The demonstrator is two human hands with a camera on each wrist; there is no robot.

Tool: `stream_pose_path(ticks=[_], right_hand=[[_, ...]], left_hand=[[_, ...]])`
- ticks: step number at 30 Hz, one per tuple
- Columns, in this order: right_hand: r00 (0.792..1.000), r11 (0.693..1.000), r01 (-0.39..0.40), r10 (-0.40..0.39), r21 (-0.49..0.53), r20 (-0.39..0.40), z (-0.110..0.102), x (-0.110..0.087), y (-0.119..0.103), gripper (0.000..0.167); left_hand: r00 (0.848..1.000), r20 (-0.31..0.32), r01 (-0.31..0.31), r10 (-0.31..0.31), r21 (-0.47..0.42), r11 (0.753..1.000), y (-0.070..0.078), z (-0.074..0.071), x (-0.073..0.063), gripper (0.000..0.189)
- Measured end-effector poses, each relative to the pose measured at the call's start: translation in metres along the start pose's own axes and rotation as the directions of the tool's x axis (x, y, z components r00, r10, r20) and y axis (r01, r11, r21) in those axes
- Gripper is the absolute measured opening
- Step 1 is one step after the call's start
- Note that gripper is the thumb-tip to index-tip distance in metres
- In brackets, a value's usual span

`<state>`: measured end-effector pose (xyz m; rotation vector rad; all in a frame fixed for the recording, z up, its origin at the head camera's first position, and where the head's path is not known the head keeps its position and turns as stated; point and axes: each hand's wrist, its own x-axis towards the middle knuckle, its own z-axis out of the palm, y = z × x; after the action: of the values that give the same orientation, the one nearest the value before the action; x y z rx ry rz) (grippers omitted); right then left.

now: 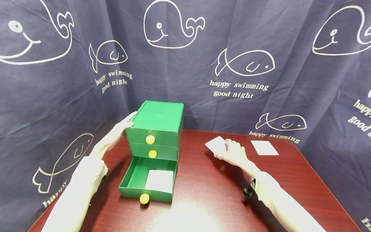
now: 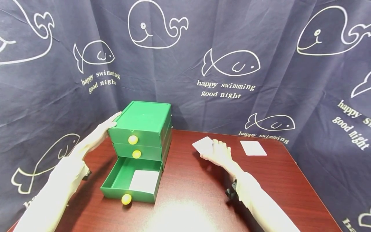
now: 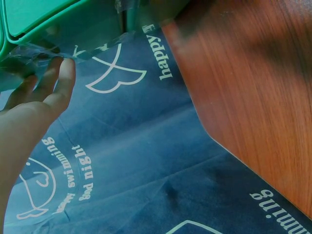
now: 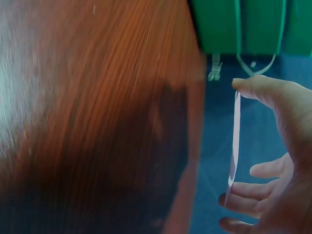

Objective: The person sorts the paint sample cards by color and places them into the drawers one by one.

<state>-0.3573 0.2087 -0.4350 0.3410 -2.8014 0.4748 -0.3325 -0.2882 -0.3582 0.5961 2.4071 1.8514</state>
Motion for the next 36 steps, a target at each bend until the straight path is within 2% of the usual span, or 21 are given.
stream_pose_path(ticks=[5, 11, 18, 26, 30, 33, 35, 36], right_hand=[[0.994, 0.995, 0.097, -0.096, 0.032, -0.042, -0.005, -0.010, -0.018, 0.081], [0.984, 0.982, 0.171, -0.168, 0.076, -0.051, -0.018, -0.028, -0.043, 0.082], [0.953, 0.943, 0.303, -0.295, 0.137, -0.075, -0.031, -0.048, -0.064, 0.078], [0.928, 0.915, 0.373, -0.372, 0.156, -0.040, -0.037, -0.066, -0.086, 0.082], [0.914, 0.898, 0.398, -0.406, 0.188, 0.004, -0.035, -0.073, -0.098, 0.082], [0.909, 0.876, 0.386, -0.415, 0.290, 0.043, -0.032, -0.077, -0.109, 0.080], [0.896, 0.838, 0.381, -0.439, 0.390, 0.069, -0.031, -0.079, -0.118, 0.073], [0.882, 0.802, 0.379, -0.464, 0.462, 0.081, -0.029, -0.079, -0.123, 0.068]], left_hand=[[1.000, -0.005, 0.001, -0.001, 0.006, 1.000, 0.003, 0.002, -0.001, 0.055], [1.000, -0.016, -0.001, 0.001, 0.009, 1.000, 0.006, 0.004, -0.001, 0.054], [1.000, -0.011, -0.003, 0.003, 0.010, 1.000, 0.008, 0.004, -0.001, 0.055], [1.000, -0.006, -0.004, 0.004, 0.009, 1.000, 0.006, 0.004, -0.001, 0.055], [1.000, -0.004, -0.003, 0.003, 0.010, 1.000, 0.005, 0.004, -0.001, 0.054], [1.000, -0.006, -0.007, 0.007, 0.006, 1.000, 0.005, 0.005, -0.002, 0.054], [1.000, -0.008, -0.005, 0.005, 0.001, 1.000, 0.006, 0.006, -0.003, 0.054], [1.000, -0.009, -0.002, 0.002, 0.002, 1.000, 0.006, 0.006, -0.003, 0.055]])
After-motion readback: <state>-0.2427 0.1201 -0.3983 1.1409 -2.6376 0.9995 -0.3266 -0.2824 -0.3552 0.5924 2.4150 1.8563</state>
